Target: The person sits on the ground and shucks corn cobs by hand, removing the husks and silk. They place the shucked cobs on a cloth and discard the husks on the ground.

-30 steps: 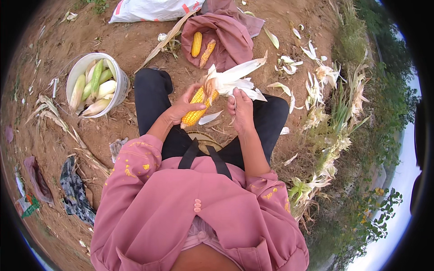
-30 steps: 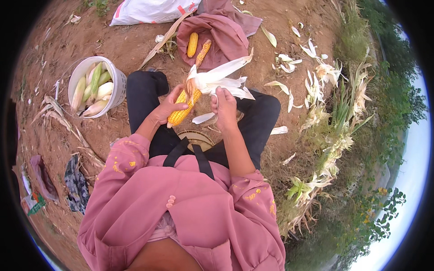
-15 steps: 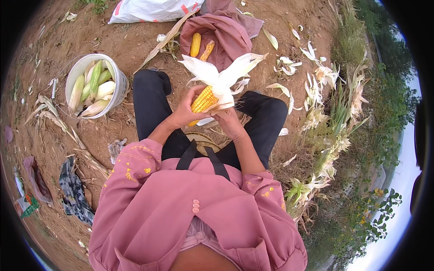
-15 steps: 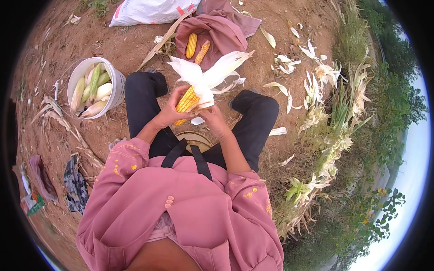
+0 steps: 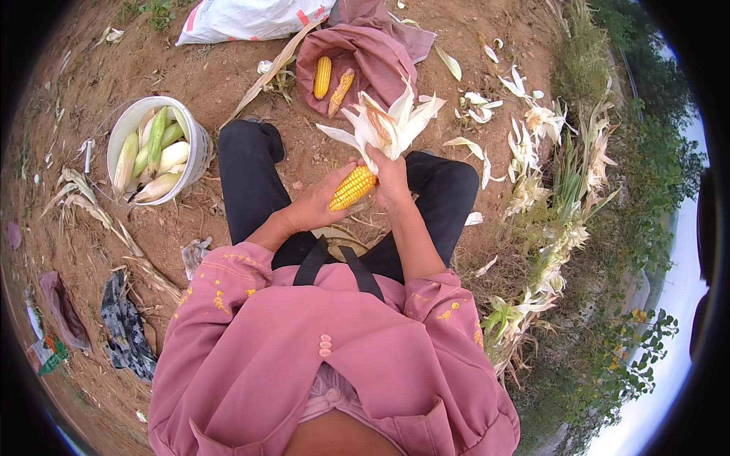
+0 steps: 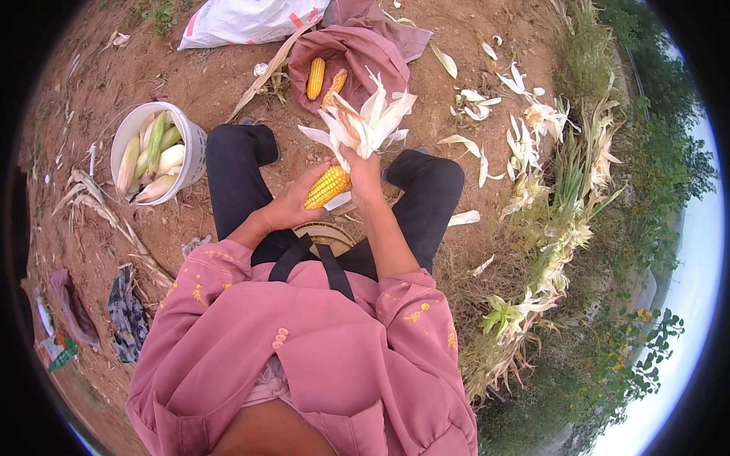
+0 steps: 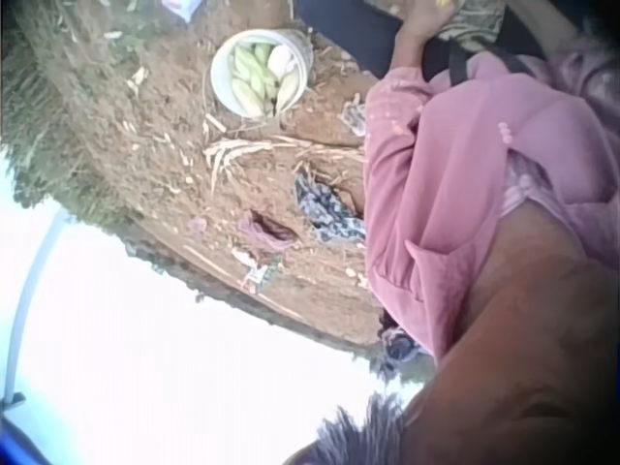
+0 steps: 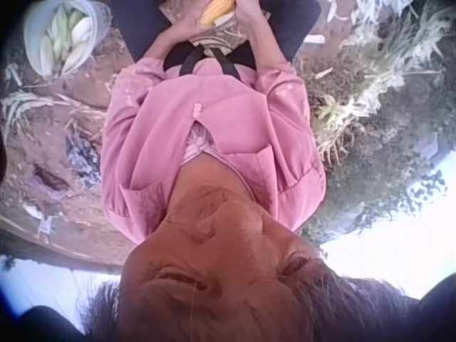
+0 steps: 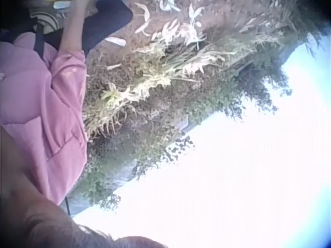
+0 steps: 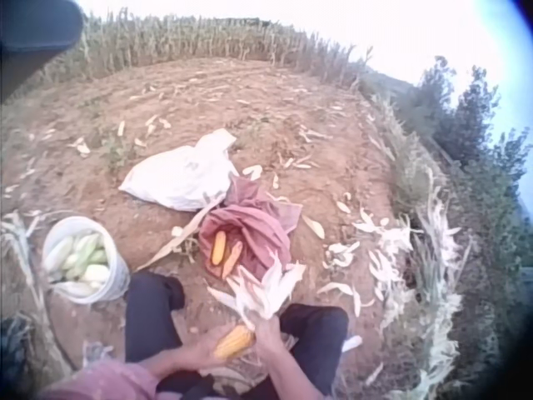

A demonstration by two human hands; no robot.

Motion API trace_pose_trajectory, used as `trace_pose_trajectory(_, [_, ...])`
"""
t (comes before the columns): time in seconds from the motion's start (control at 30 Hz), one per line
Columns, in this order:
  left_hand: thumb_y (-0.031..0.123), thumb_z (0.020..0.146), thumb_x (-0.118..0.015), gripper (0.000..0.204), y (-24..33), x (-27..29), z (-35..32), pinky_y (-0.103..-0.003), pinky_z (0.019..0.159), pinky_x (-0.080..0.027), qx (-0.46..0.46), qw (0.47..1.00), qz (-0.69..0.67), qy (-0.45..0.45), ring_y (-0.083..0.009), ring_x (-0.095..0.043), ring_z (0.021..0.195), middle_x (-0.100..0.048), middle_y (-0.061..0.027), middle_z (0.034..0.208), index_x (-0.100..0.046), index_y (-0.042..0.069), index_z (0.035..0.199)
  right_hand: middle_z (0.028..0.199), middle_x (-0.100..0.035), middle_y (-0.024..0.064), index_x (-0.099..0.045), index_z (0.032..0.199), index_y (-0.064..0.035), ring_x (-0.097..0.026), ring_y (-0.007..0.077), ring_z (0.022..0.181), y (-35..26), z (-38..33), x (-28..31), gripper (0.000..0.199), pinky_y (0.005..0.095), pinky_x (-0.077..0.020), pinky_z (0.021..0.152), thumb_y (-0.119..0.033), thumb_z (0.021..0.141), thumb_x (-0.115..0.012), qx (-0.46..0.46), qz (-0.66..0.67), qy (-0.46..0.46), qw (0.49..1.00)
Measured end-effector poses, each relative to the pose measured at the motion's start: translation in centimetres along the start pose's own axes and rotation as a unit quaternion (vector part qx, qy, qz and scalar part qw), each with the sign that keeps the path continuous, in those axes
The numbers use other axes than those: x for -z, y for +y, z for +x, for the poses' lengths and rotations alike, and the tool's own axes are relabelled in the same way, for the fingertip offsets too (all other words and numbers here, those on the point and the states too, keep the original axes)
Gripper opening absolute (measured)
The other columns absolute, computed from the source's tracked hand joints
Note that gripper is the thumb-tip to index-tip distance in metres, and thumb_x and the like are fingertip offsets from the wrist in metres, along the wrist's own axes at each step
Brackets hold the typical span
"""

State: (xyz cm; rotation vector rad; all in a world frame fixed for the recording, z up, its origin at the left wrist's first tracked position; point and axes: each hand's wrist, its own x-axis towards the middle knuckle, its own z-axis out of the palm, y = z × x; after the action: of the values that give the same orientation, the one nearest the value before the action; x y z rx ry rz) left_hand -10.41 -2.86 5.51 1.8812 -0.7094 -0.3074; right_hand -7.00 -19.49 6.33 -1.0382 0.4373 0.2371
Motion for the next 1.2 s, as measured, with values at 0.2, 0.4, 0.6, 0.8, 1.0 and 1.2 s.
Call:
trace_pose_trajectory(0.2, [0.013, 0.066, -0.066, 0.078, 1.5, 0.1, 0.1, -0.036, 0.082, -0.045, 0.08, 0.997, 0.0, -0.003, -0.0299, -0.057, 0.098, -0.051, -0.0182, 0.112, -0.025, 0.004, 0.131, 0.068, -0.05, 0.0025, -0.051, 0.103, -0.0034, -0.045, 0.0123, 0.055, -1.5, 2.0, 1.0, 0.027, 0.0302, -0.0465, 0.053, -0.028, 0.091, -0.047, -0.024, 0.112, -0.002, 0.993])
trace_pose_trajectory(0.4, [0.011, 0.064, -0.069, 0.077, 1.8, -0.4, 0.5, -0.029, 0.088, -0.039, 0.133, 0.97, -0.205, 0.013, -0.0162, -0.048, 0.101, -0.046, -0.0102, 0.113, -0.027, 0.004, 0.129, 0.058, -0.03, -0.0033, -0.051, 0.097, -0.0072, -0.029, 0.0079, 0.048, -2.8, 1.0, -1.1, 0.029, 0.0235, -0.0323, 0.047, -0.035, 0.093, -0.041, -0.038, 0.176, -0.033, 0.983])
trace_pose_trajectory(0.6, [0.004, 0.065, -0.068, 0.076, 2.6, -1.1, 1.4, -0.029, 0.085, -0.042, 0.127, 0.93, -0.336, 0.078, -0.0164, -0.049, 0.099, -0.045, -0.0078, 0.111, -0.028, 0.004, 0.129, 0.057, -0.031, -0.0043, -0.051, 0.088, -0.0089, -0.026, 0.0058, 0.046, -3.9, 1.1, -2.8, 0.026, 0.0216, -0.0283, 0.044, -0.029, 0.092, -0.035, 0.038, 0.214, 0.085, 0.972])
trace_pose_trajectory(0.8, [0.015, 0.075, -0.061, 0.049, 3.7, -2.6, 1.6, -0.03, 0.06, -0.047, 0.192, 0.563, -0.803, 0.026, -0.0175, -0.052, 0.075, -0.051, -0.0112, 0.095, -0.038, 0.006, 0.117, 0.054, -0.032, -0.0053, -0.052, 0.081, -0.0116, -0.029, 0.0058, 0.043, -5.6, 1.8, -4.4, 0.024, 0.0206, -0.0284, 0.04, -0.028, 0.091, -0.039, 0.062, 0.321, 0.187, 0.926])
trace_pose_trajectory(1.0, [0.023, 0.082, -0.052, 0.041, 3.8, -1.2, 1.6, -0.029, 0.056, -0.047, 0.134, 0.59, -0.794, 0.064, -0.0178, -0.051, 0.067, -0.053, -0.0135, 0.098, -0.042, 0.003, 0.116, 0.063, -0.036, -0.0011, -0.049, 0.088, -0.0091, -0.028, 0.0056, 0.046, -5.0, 3.3, 0.4, 0.025, 0.0212, -0.0309, 0.042, -0.033, 0.092, -0.042, 0.018, 0.347, -0.024, 0.937])
trace_pose_trajectory(1.2, [0.037, 0.09, -0.044, 0.047, 2.1, -0.2, 1.5, -0.033, 0.072, -0.051, 0.199, 0.554, -0.789, 0.176, -0.0228, -0.056, 0.08, -0.054, -0.0159, 0.098, -0.046, -0.002, 0.115, 0.119, -0.044, 0.0215, -0.037, 0.126, 0.0009, -0.046, 0.0316, 0.107, -13.6, -2.0, 15.0, 0.06, 0.0499, -0.0407, 0.093, -0.043, 0.087, -0.05, 0.287, 0.433, 0.133, 0.844])
